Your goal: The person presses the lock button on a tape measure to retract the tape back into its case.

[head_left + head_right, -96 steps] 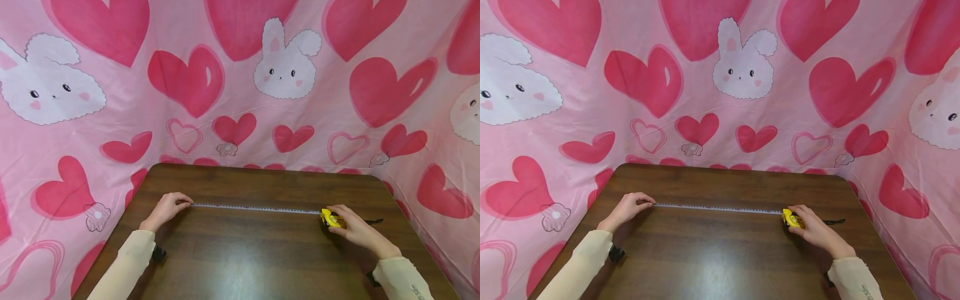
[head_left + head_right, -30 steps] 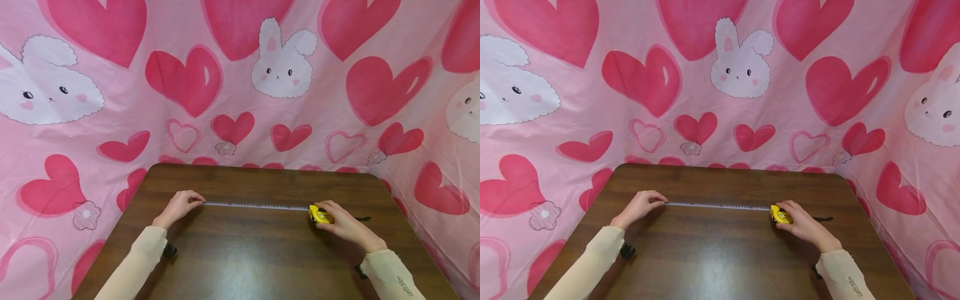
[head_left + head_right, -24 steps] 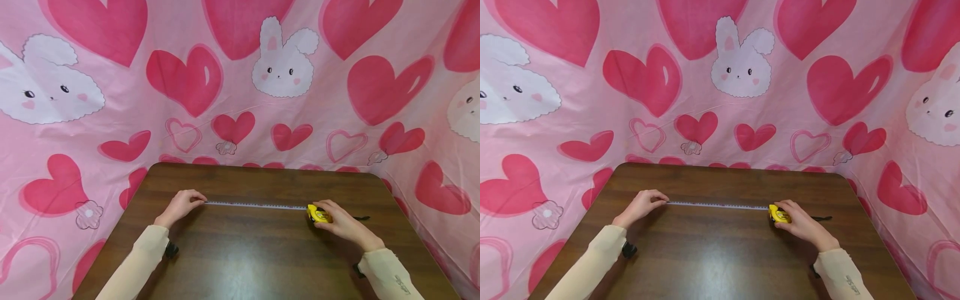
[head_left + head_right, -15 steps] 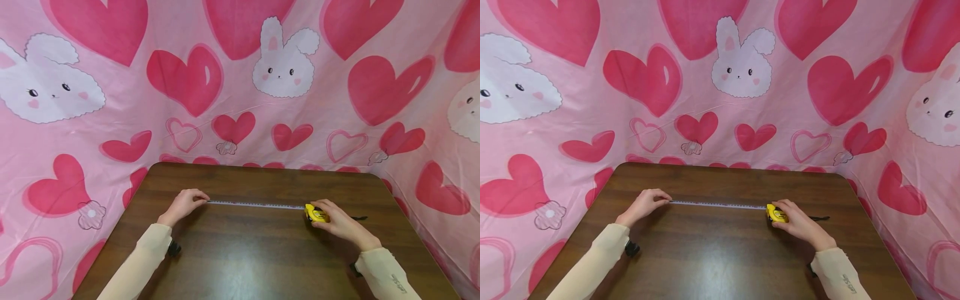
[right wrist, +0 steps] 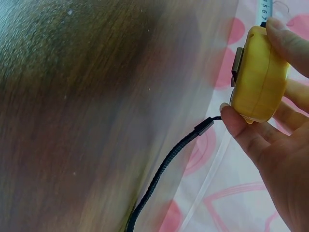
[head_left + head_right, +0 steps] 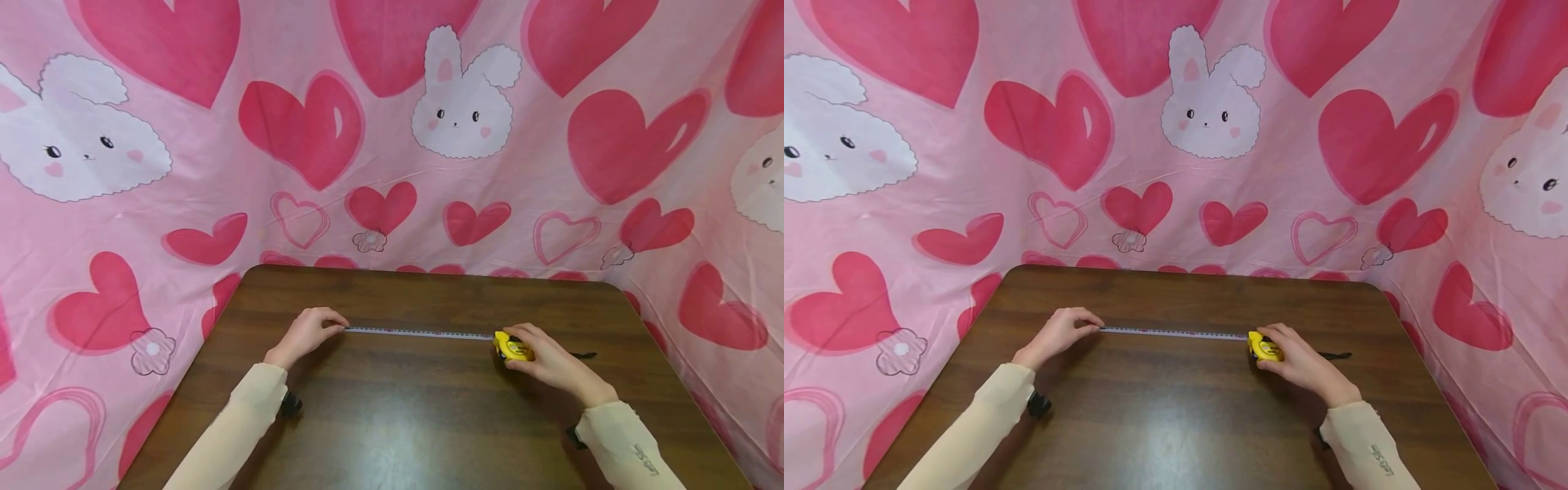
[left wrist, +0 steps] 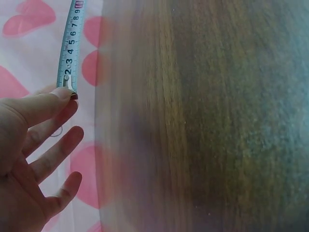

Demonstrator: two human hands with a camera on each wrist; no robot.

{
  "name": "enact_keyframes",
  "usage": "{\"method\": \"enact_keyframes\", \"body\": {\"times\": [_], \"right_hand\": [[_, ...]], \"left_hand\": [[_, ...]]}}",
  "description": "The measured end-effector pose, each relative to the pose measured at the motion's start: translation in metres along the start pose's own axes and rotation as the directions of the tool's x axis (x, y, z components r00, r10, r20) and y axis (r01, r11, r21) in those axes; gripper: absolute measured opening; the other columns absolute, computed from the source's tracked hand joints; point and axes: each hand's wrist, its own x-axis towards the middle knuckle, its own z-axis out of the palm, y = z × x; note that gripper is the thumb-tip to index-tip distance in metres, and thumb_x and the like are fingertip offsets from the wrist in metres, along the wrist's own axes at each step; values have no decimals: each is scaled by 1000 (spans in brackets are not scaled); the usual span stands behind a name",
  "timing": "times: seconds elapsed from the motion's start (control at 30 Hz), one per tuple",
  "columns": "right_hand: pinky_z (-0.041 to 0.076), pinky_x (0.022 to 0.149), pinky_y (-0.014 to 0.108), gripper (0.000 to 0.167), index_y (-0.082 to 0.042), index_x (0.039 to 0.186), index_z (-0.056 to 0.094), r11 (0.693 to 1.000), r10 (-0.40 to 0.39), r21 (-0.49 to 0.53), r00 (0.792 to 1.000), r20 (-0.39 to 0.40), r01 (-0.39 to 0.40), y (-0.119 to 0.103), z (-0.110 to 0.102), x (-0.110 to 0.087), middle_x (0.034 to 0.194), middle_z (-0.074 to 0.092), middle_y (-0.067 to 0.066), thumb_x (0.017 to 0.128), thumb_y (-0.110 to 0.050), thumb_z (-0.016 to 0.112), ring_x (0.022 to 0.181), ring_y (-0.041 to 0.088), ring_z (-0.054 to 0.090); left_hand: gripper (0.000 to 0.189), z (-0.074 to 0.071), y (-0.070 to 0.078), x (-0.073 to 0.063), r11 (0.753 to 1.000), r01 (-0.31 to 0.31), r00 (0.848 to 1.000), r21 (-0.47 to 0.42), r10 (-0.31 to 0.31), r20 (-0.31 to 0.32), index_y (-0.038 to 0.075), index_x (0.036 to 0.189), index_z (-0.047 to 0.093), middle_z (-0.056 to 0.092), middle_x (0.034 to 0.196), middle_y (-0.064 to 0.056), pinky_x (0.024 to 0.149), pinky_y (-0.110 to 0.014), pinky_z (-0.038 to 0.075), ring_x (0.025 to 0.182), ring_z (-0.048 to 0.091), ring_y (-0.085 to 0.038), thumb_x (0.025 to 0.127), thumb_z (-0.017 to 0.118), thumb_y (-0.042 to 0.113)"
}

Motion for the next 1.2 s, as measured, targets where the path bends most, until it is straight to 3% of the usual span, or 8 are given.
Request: {"method": "enact_keyframes", "body": {"times": [0.83, 1.2], "right_hand": [[49, 103, 60, 69, 2, 146, 54, 999, 21, 36, 998, 59, -23, -5, 7, 8, 140, 55, 21, 91, -28, 82, 120, 35, 57], [51, 102, 57, 67, -2, 146, 54, 998, 26, 49, 997, 68, -29, -8, 11, 14, 138, 57, 15, 93, -32, 80, 115, 28, 58]], "left_hand": [[13, 10, 11, 5, 999, -11, 1000, -33, 12, 9, 18, 106, 82, 77, 106, 1, 98, -48, 56, 101, 68, -22, 94, 78, 13], [13, 15, 16, 9, 999, -17, 1000, -30, 17, 16, 19, 107, 82, 77, 105, 2, 97, -47, 56, 100, 68, -21, 95, 78, 16]]}}
